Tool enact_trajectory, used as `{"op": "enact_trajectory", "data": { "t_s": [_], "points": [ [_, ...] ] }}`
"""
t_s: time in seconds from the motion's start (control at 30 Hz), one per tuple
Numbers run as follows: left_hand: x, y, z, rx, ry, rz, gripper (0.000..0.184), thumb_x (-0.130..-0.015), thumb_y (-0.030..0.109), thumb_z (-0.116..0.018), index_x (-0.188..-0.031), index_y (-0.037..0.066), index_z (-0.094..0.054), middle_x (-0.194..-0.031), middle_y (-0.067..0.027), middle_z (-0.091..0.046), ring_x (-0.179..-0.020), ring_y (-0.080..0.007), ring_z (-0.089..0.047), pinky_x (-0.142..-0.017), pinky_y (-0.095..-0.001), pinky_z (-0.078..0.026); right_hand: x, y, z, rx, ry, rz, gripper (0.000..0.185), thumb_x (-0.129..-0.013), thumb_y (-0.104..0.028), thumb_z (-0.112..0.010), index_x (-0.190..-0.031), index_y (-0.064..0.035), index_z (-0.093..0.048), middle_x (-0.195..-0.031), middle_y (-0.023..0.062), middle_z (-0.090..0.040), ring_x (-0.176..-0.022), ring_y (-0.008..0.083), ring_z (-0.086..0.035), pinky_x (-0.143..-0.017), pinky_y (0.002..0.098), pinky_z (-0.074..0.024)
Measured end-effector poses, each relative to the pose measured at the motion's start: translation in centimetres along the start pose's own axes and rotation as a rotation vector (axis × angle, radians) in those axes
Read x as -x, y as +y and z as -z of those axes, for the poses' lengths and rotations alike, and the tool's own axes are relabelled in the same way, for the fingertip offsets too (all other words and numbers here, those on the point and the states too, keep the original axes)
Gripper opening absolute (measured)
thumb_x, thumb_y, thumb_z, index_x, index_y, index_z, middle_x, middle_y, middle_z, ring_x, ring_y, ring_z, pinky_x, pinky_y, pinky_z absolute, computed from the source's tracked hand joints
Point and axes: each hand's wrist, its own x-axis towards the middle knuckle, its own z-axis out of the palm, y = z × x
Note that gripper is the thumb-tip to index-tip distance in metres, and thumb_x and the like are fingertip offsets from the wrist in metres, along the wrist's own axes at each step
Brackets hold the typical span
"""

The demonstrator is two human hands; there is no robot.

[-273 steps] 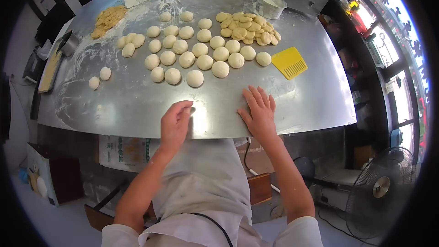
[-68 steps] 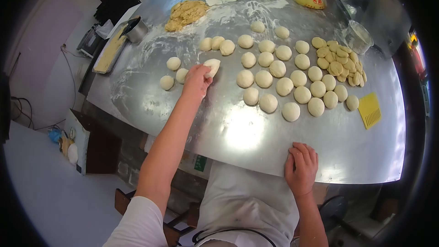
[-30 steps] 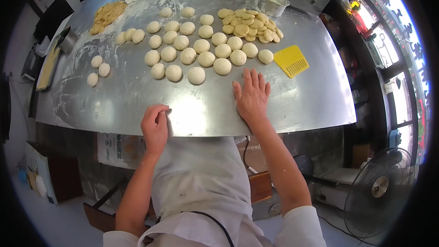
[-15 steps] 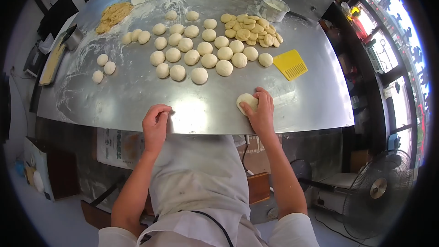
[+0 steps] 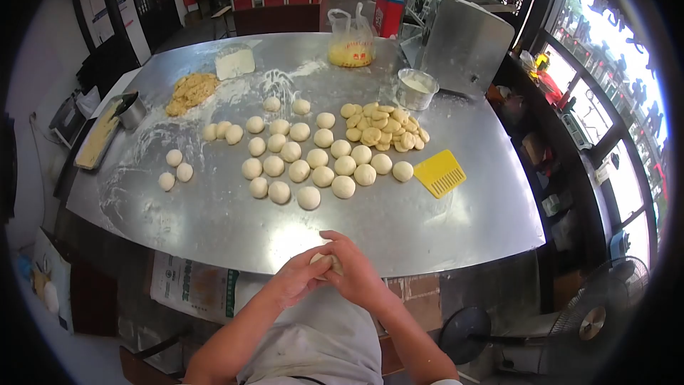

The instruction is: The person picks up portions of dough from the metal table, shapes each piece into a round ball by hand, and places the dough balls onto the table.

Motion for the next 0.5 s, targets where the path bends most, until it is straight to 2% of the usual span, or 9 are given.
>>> {"op": "enact_trajectory", "data": {
  "t_s": [0.1,0.2,0.27,0.4,0.5],
  "points": [
    [0.3,-0.3,1.5,0.266,-0.042,-0.049,0.055,-0.108,0.034,-0.065,-0.149,0.003,-0.048,-0.141,-0.0102,-0.061,-0.133,-0.0192,-0.059,-0.105,-0.0377,-0.054,0.2,-1.7,1.2,0.196,0.13,0.066,0.073,-0.082,-0.021,-0.089,-0.145,-0.0083,-0.053,-0.159,0.0183,-0.048,-0.148,0.0404,-0.044,-0.119,0.0502,-0.0377],
    [1.4,0.1,0.9,0.416,-0.039,-0.104,0.052,-0.108,0.033,-0.064,-0.148,0.003,-0.049,-0.136,-0.0095,-0.063,-0.127,-0.0206,-0.063,-0.103,-0.0386,-0.056,0.8,-0.6,0.8,0.142,0.116,-0.015,0.086,-0.079,-0.025,-0.092,-0.151,-0.0072,-0.048,-0.161,0.0183,-0.046,-0.151,0.0401,-0.039,-0.121,0.0531,-0.0332],
    [1.1,-0.5,0.9,0.469,-0.055,-0.089,0.05,-0.108,0.031,-0.064,-0.147,0.003,-0.05,-0.134,-0.0093,-0.064,-0.123,-0.0202,-0.065,-0.102,-0.0377,-0.056,0.7,-0.4,-0.7,0.273,0.076,0.048,0.088,-0.075,-0.025,-0.094,-0.148,-0.0056,-0.05,-0.158,0.0187,-0.049,-0.15,0.0399,-0.041,-0.121,0.0513,-0.035],
    [1.0,-1.5,-0.1,0.331,0.028,-0.071,0.051,-0.107,0.03,-0.066,-0.147,0.004,-0.05,-0.135,-0.0084,-0.064,-0.122,-0.0194,-0.064,-0.1,-0.0355,-0.056,0.2,1.4,-2.4,0.398,0.025,0.093,0.087,-0.07,-0.027,-0.097,-0.141,-0.0045,-0.052,-0.153,0.0192,-0.053,-0.146,0.0419,-0.046,-0.121,0.0528,-0.0355],
    [1.9,-1.8,0.6,0.152,0.115,-0.063,0.057,-0.104,0.03,-0.07,-0.151,0.006,-0.048,-0.137,-0.0079,-0.062,-0.126,-0.0189,-0.062,-0.102,-0.0342,-0.055,-0.1,2.8,-3.0,0.31,-0.045,0.176,0.083,-0.07,-0.03,-0.097,-0.136,-0.005,-0.054,-0.151,0.0193,-0.056,-0.144,0.0425,-0.049,-0.122,0.0543,-0.0337]
  ]
}}
